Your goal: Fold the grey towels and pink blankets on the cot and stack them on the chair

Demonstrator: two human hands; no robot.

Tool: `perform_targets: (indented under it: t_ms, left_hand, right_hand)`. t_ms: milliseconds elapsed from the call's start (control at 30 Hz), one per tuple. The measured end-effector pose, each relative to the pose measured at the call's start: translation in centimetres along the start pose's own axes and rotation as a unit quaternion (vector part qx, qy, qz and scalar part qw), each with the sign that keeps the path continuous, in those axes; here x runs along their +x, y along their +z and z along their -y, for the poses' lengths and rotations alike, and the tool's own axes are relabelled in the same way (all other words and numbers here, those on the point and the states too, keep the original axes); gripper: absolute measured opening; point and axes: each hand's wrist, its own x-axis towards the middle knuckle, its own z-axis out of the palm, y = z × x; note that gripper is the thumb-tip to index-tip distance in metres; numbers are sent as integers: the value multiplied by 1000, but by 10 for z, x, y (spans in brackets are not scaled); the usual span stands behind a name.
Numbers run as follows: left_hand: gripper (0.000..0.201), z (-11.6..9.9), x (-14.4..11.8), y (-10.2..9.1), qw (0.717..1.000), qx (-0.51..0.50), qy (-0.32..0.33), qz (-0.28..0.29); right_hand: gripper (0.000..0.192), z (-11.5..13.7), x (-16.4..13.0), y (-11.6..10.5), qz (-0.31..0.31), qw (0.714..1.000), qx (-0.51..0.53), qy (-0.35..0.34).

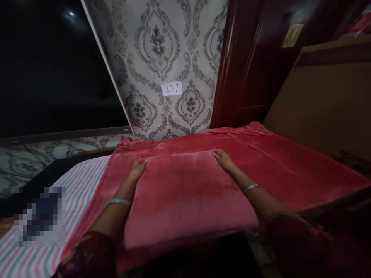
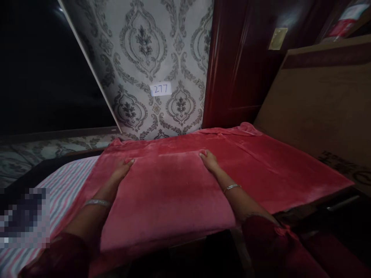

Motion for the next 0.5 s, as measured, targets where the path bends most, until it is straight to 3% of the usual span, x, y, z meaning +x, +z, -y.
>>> perform_targets:
  t_ms: [167, 367, 500]
  left_hand:
    - [40, -19, 9, -17, 998, -29, 22, 56]
    - [40, -3, 16, 5, 997, 56, -47, 33]
    - [39, -3, 14, 1, 994, 89, -49, 43]
  right_hand:
    - [35, 18, 22, -17, 2, 1000, 11, -10]
    - [34, 20, 15, 11, 48, 998, -31, 40]
    - [39, 19, 12, 6, 76, 995, -51, 43]
